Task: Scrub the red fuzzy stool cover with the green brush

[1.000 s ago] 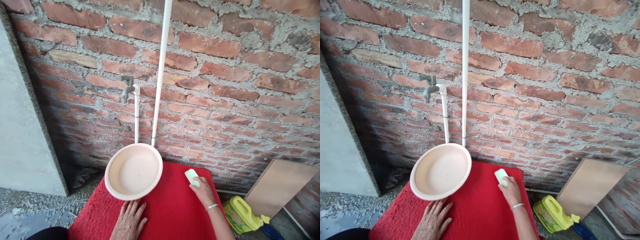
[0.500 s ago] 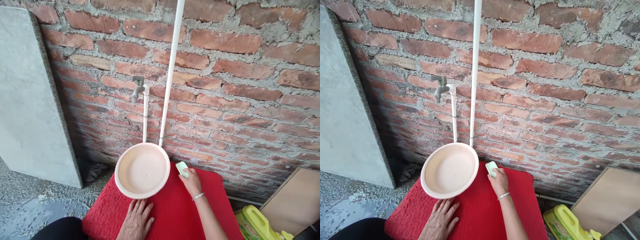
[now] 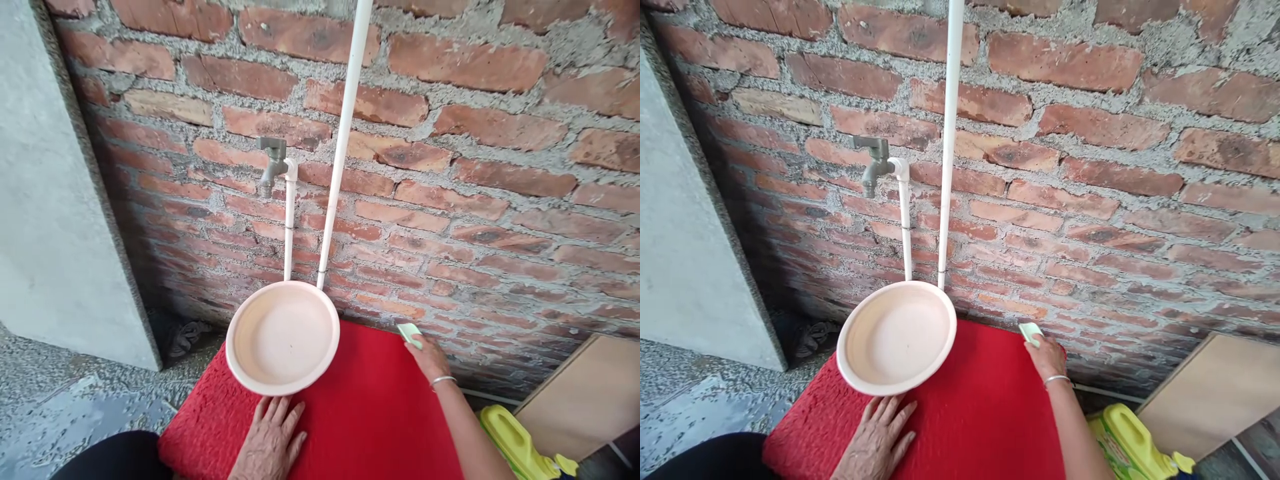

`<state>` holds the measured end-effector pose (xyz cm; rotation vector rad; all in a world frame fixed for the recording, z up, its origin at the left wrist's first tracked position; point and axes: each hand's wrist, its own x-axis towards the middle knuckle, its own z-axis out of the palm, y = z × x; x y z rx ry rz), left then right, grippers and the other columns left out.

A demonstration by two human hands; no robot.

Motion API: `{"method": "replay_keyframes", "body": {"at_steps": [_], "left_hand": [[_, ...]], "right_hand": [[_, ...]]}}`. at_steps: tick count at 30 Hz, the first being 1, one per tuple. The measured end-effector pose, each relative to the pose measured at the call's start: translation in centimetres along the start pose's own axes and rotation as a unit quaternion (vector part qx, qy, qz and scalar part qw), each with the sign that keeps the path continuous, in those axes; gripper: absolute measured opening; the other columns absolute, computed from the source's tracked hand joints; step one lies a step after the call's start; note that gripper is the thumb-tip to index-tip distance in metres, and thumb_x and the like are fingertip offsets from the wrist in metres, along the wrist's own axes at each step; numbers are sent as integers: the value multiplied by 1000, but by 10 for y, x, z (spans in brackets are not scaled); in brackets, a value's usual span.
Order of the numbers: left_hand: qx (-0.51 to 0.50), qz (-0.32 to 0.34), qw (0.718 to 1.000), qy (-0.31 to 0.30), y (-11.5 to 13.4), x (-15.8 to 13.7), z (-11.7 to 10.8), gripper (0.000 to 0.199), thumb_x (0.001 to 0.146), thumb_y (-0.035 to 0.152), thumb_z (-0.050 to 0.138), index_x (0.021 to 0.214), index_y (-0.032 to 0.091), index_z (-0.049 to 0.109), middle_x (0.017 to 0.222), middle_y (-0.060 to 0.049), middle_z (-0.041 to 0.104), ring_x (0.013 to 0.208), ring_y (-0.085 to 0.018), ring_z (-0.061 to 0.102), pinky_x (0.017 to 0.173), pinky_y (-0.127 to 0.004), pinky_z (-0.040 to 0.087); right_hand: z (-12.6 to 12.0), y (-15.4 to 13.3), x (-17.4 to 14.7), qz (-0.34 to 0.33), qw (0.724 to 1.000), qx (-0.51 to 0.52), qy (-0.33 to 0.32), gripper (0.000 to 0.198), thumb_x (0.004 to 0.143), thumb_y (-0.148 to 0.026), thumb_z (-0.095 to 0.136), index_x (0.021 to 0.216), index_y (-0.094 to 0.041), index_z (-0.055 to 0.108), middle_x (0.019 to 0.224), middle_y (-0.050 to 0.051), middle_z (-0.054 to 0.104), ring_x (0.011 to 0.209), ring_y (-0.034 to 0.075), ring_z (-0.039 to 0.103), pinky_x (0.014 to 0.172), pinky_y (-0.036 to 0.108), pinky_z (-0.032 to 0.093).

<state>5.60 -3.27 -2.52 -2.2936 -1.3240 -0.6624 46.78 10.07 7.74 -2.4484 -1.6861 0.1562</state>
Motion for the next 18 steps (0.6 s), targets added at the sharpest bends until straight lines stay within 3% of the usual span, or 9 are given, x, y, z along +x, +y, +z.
{"method": "replay_keyframes", "body": {"at_steps": [4, 7, 9, 13, 16, 18], "left_hand": [[-16, -10, 1000, -6, 0, -2, 6, 37, 90, 47, 59, 124, 31, 62, 115, -3, 70, 107, -24, 63, 98, -42, 41], [-27, -19, 999, -10, 0, -2, 8, 37, 90, 47, 59, 124, 32, 62, 118, -3, 69, 110, -24, 62, 100, -41, 41], [-32, -19, 999, -8, 0, -2, 8, 36, 91, 46, 59, 124, 32, 62, 121, -3, 68, 112, -24, 61, 101, -41, 41], [-28, -15, 999, -2, -1, 0, 5, 37, 90, 45, 61, 124, 31, 62, 121, -4, 68, 112, -24, 60, 100, -42, 41], [-27, -12, 1000, -1, -2, 1, 3, 37, 89, 44, 62, 123, 31, 62, 120, -3, 68, 112, -24, 60, 100, -42, 41], [-34, -15, 999, -2, -3, 1, 2, 36, 89, 42, 62, 123, 31, 62, 121, -3, 67, 113, -23, 60, 101, -41, 40]], "right_hand": [[-25, 49, -17, 135, 990, -29, 36, 42, 88, -41, 48, 117, -17, 67, 99, 18, 66, 95, 34, 65, 81, 47, 50], [-21, 39, -34, 133, 989, -18, 62, 44, 87, -42, 49, 118, -17, 66, 104, 20, 64, 97, 34, 64, 82, 47, 49], [-9, 12, -45, 74, 995, 7, 68, 39, 86, -42, 53, 115, -20, 67, 108, 15, 63, 99, 29, 64, 87, 40, 49], [25, -69, -70, -80, 993, 64, 64, 25, 85, -37, 60, 107, -29, 70, 113, 5, 60, 98, 18, 63, 90, 28, 46], [47, -123, -90, -156, 982, 88, 54, 22, 81, -32, 66, 103, -31, 70, 111, 2, 60, 97, 17, 62, 90, 26, 45], [58, -144, -98, -180, 978, 94, 48, 22, 79, -30, 68, 101, -30, 70, 109, 2, 60, 98, 19, 61, 89, 27, 46]]}}
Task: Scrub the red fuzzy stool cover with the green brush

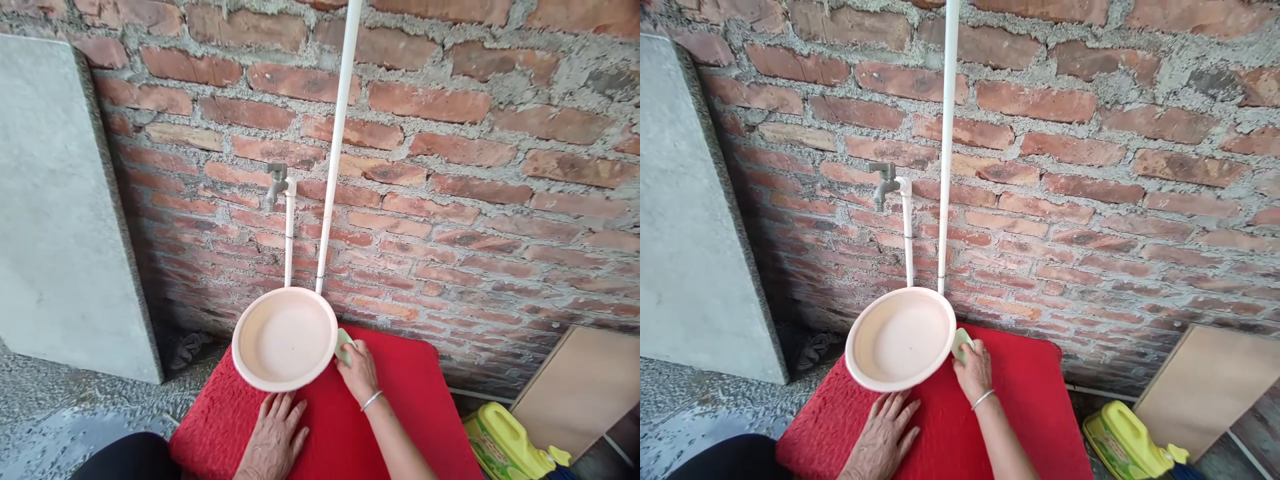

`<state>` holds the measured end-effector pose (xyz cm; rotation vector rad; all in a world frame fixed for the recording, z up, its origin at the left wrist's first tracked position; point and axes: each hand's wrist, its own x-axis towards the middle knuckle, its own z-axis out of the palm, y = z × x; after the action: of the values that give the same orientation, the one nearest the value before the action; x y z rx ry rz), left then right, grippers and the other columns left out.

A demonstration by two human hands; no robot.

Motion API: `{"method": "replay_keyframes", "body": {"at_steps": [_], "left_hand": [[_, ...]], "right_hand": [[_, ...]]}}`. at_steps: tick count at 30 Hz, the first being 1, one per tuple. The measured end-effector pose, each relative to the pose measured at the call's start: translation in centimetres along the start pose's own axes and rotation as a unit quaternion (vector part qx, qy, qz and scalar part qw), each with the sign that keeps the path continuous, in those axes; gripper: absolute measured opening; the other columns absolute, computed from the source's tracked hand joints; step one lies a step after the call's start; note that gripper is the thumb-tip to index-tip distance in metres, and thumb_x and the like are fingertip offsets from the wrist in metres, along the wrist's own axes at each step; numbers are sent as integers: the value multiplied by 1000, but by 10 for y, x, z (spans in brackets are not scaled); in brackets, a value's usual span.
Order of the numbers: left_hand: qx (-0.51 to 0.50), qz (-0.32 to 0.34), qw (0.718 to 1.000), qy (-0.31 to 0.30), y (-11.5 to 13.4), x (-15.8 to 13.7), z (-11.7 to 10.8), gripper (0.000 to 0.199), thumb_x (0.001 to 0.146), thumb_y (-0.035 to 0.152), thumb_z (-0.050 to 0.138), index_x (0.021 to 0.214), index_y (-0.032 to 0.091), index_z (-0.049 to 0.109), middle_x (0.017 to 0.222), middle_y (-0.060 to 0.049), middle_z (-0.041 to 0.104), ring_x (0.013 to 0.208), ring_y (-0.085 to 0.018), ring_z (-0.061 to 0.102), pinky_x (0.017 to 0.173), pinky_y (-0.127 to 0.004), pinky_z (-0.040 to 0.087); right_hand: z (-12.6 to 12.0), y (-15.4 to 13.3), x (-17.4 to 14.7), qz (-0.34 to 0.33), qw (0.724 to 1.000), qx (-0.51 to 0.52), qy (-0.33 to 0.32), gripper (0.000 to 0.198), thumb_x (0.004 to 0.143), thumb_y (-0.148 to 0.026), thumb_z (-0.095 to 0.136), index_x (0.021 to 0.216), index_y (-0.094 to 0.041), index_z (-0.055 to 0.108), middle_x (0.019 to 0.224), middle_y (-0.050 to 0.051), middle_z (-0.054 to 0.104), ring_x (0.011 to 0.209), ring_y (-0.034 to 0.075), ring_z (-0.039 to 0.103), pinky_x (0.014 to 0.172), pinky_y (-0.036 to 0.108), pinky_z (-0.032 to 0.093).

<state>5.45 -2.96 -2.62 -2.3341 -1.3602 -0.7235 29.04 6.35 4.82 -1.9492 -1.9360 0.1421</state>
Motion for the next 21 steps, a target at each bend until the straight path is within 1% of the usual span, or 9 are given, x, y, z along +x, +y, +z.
{"method": "replay_keyframes", "body": {"at_steps": [1, 3, 6, 11, 14, 16, 17, 19, 21], "left_hand": [[-4, -4, 1000, -1, 0, 0, 0, 36, 89, 42, 62, 123, 31, 62, 122, -3, 67, 114, -23, 60, 102, -41, 40], [-13, -10, 1000, -7, 0, -1, 0, 35, 89, 41, 61, 123, 31, 63, 124, -3, 66, 116, -23, 60, 103, -40, 40], [-18, -15, 1000, -15, 1, -2, 2, 34, 90, 41, 60, 123, 31, 63, 126, -4, 65, 117, -23, 59, 104, -41, 40], [-23, -22, 999, -30, 1, -3, 5, 34, 91, 42, 59, 122, 31, 64, 126, -5, 66, 116, -24, 60, 104, -43, 40], [-21, -22, 999, -39, 1, -3, 4, 34, 91, 41, 59, 122, 31, 64, 125, -5, 67, 117, -24, 59, 104, -44, 39], [-23, -22, 999, -38, 2, -3, 4, 34, 91, 41, 59, 122, 31, 64, 124, -5, 66, 117, -25, 59, 105, -44, 38], [-24, -22, 999, -36, 2, -2, 3, 33, 91, 41, 59, 122, 31, 65, 125, -5, 66, 118, -25, 59, 105, -43, 38], [-22, -21, 999, -30, 3, -1, 3, 33, 91, 41, 59, 122, 31, 65, 125, -5, 66, 118, -25, 59, 105, -43, 38], [-17, -20, 999, -26, 2, 0, 5, 33, 91, 41, 59, 122, 31, 65, 126, -5, 66, 118, -24, 59, 105, -42, 38]], "right_hand": [[4, -3, -1, -5, 1000, 2, -3, 22, 79, -30, 69, 101, -30, 70, 108, 3, 60, 98, 19, 62, 88, 28, 46], [5, 4, -2, -2, 1000, 3, -6, 24, 78, -30, 70, 102, -30, 70, 108, 3, 60, 98, 19, 62, 89, 28, 46], [-9, 45, -4, 36, 999, -6, -4, 26, 80, -31, 68, 106, -31, 70, 109, 3, 60, 98, 19, 62, 91, 28, 46], [-67, 146, -21, 175, 983, -45, 19, 28, 80, -38, 62, 104, -28, 71, 106, 5, 61, 92, 21, 64, 88, 32, 49], [-101, 186, -40, 270, 960, -68, 43, 33, 81, -40, 56, 105, -23, 70, 95, 10, 63, 93, 28, 64, 85, 41, 50], [-112, 193, -49, 307, 947, -74, 59, 35, 83, -41, 51, 106, -20, 69, 92, 13, 63, 97, 34, 63, 84, 46, 50], [-113, 189, -52, 310, 946, -71, 64, 36, 84, -41, 51, 107, -20, 68, 93, 14, 63, 99, 34, 62, 86, 47, 50], [-104, 170, -52, 281, 956, -50, 65, 33, 83, -41, 53, 107, -22, 68, 101, 13, 62, 102, 31, 62, 91, 43, 49], [-83, 136, -48, 221, 974, -15, 56, 30, 83, -40, 56, 106, -25, 68, 110, 10, 60, 103, 25, 62, 94, 36, 48]]}}
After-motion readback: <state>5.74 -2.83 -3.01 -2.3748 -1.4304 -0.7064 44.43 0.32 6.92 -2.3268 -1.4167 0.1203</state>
